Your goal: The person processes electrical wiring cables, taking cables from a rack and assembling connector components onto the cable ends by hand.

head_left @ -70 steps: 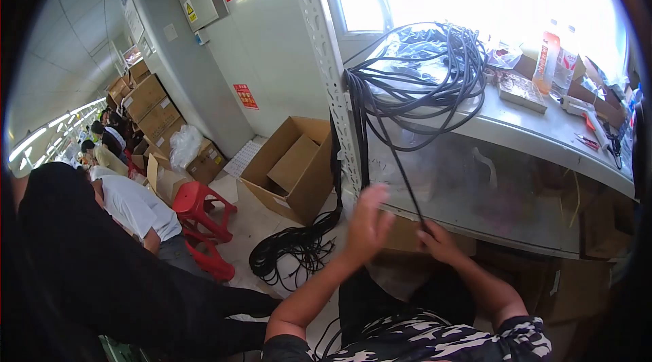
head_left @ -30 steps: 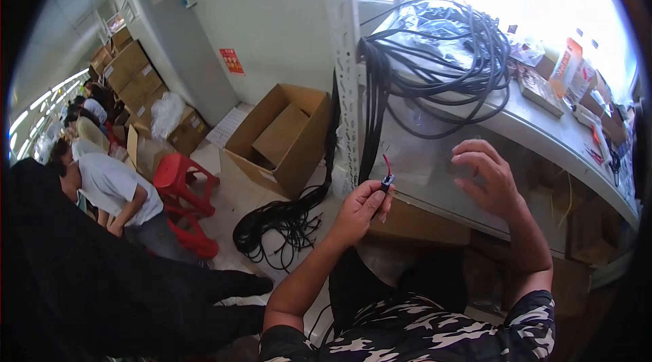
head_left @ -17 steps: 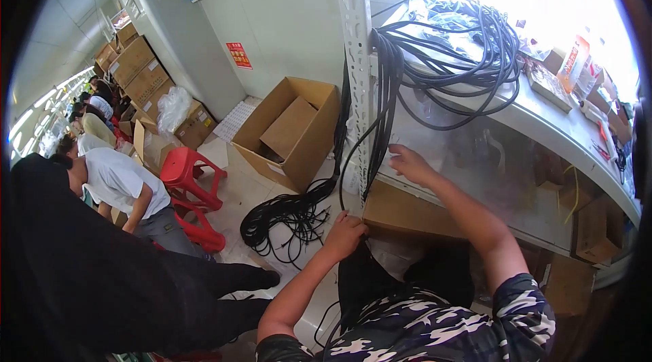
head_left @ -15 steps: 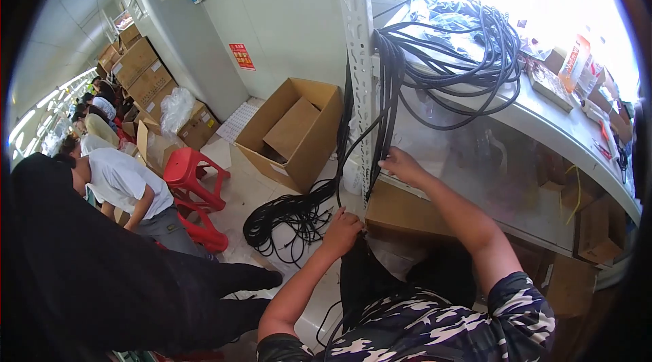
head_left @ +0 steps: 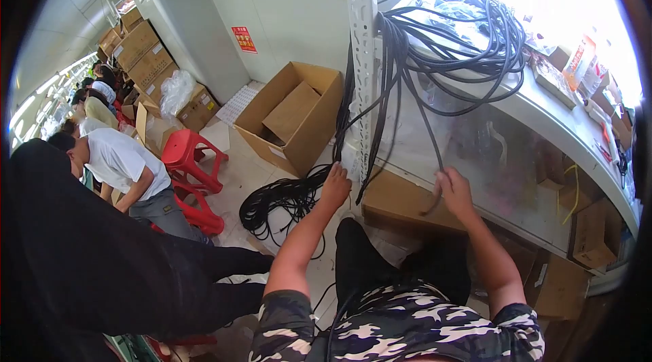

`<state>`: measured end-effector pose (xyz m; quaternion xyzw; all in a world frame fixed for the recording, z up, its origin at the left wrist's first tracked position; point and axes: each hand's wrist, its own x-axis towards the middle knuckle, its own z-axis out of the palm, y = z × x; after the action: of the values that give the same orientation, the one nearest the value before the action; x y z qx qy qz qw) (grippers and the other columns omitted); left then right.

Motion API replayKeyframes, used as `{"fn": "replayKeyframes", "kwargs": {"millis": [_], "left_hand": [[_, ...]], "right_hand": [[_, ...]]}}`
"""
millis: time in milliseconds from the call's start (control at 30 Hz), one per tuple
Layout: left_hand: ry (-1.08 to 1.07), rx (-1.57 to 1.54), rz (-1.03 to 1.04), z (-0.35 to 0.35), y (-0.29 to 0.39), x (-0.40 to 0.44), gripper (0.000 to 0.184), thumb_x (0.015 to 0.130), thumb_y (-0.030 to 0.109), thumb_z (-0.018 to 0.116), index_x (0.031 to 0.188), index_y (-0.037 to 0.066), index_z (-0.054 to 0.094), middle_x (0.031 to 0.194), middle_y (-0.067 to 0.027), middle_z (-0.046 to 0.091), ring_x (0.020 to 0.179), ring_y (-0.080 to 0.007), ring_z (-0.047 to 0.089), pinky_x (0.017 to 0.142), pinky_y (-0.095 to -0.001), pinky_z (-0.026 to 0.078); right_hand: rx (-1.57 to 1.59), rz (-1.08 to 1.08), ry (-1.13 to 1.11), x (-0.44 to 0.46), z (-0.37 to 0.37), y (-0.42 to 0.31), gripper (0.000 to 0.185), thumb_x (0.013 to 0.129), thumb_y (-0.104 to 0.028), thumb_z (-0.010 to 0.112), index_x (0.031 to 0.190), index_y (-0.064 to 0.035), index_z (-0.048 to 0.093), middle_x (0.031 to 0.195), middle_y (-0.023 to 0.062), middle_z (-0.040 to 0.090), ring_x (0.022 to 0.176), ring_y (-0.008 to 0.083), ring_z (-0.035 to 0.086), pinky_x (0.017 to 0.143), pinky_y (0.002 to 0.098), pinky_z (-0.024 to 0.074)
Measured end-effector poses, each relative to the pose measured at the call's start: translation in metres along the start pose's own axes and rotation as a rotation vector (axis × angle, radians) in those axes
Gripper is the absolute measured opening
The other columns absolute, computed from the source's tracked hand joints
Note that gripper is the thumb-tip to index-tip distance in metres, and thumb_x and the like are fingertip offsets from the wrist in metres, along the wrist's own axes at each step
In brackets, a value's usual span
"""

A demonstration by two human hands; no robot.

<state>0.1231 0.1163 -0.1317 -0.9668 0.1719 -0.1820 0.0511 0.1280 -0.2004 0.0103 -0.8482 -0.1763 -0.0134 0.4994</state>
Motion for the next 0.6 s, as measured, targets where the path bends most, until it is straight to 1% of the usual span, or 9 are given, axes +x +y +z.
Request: {"fn": "replayKeyframes", "kwargs": {"millis": [167,233,300,367,433,467,500,533,600], "left_hand": [[0.105,-0.058,0.033,0.028,0.030,0.034,0.017,0.074,0.017,0.049,0.080,0.004,0.058,0.107,-0.0192,0.051,0.111,-0.0338,0.042,0.098,-0.0429,0.028],[0.210,-0.115,-0.006,0.027,0.053,0.043,0.015,0.072,0.014,0.049,0.080,0.005,0.058,0.103,-0.0177,0.052,0.105,-0.0345,0.046,0.090,-0.0415,0.037],[-0.301,-0.308,-0.010,-0.003,0.080,0.048,0.017,0.073,0.013,0.049,0.085,0.005,0.057,0.100,-0.0165,0.052,0.096,-0.0331,0.051,0.079,-0.0392,0.044],[0.059,-0.532,0.185,-0.034,0.123,0.038,0.020,0.072,0.011,0.050,0.091,0.005,0.055,0.098,-0.0153,0.052,0.088,-0.0318,0.053,0.071,-0.0388,0.046],[-0.111,-0.654,0.411,-0.097,0.174,0.051,0.037,0.066,0.017,0.060,0.098,0.000,0.052,0.102,-0.0169,0.050,0.094,-0.0323,0.050,0.081,-0.0386,0.042],[0.143,-0.741,0.423,-0.137,0.190,0.053,0.037,0.067,0.017,0.059,0.099,0.000,0.052,0.098,-0.0172,0.051,0.093,-0.0318,0.051,0.079,-0.0399,0.042],[0.402,-0.811,0.430,-0.162,0.198,0.054,0.036,0.068,0.017,0.058,0.099,-0.001,0.051,0.094,-0.0174,0.052,0.091,-0.0313,0.051,0.077,-0.0411,0.042],[0.401,-0.779,0.396,-0.162,0.198,0.052,0.036,0.068,0.017,0.058,0.099,-0.001,0.051,0.094,-0.0174,0.052,0.091,-0.0313,0.051,0.077,-0.0411,0.042],[-0.038,-0.792,0.294,-0.161,0.194,0.050,0.025,0.071,0.018,0.056,0.085,-0.002,0.049,0.094,-0.0186,0.051,0.096,-0.0309,0.049,0.076,-0.0399,0.043]], "right_hand": [[0.322,0.117,-0.082,-0.063,-0.017,0.003,0.022,0.086,-0.015,0.047,0.102,-0.0006,0.051,0.066,0.0072,0.054,0.055,0.0097,0.050,0.053,0.0267,0.0416],[0.138,0.205,-0.134,-0.091,-0.025,0.019,0.030,0.084,-0.013,0.049,0.112,-0.0012,0.047,0.076,0.0129,0.057,0.060,0.0175,0.055,0.057,0.0291,0.0433],[-0.021,0.164,-0.145,-0.115,-0.035,0.035,0.034,0.083,-0.012,0.049,0.115,-0.0026,0.044,0.082,0.0159,0.057,0.067,0.0241,0.057,0.061,0.0317,0.0445],[-0.173,0.111,-0.161,-0.127,-0.038,0.037,0.038,0.083,-0.010,0.049,0.119,-0.0041,0.042,0.087,0.0190,0.058,0.073,0.0308,0.058,0.065,0.0343,0.0457],[-0.323,-0.066,-0.161,-0.135,-0.040,0.024,0.043,0.081,-0.008,0.049,0.123,-0.0078,0.039,0.100,0.0221,0.054,0.087,0.0384,0.054,0.073,0.0394,0.0448],[-0.306,-0.088,-0.181,-0.137,-0.038,0.019,0.043,0.081,-0.008,0.049,0.123,-0.0078,0.039,0.100,0.0221,0.054,0.087,0.0384,0.054,0.073,0.0394,0.0448],[-0.287,0.046,-0.204,-0.140,-0.035,0.014,0.044,0.081,-0.008,0.049,0.124,-0.0082,0.038,0.103,0.0219,0.053,0.089,0.0381,0.053,0.075,0.0403,0.0440],[-0.272,0.176,-0.232,-0.141,-0.034,0.009,0.045,0.080,-0.007,0.048,0.124,-0.0086,0.037,0.105,0.0218,0.052,0.092,0.0379,0.052,0.076,0.0412,0.0431],[-0.287,0.108,-0.292,-0.138,-0.043,-0.003,0.048,0.080,-0.008,0.049,0.125,-0.0076,0.035,0.104,0.0221,0.053,0.092,0.0377,0.052,0.076,0.0413,0.0432]]}}
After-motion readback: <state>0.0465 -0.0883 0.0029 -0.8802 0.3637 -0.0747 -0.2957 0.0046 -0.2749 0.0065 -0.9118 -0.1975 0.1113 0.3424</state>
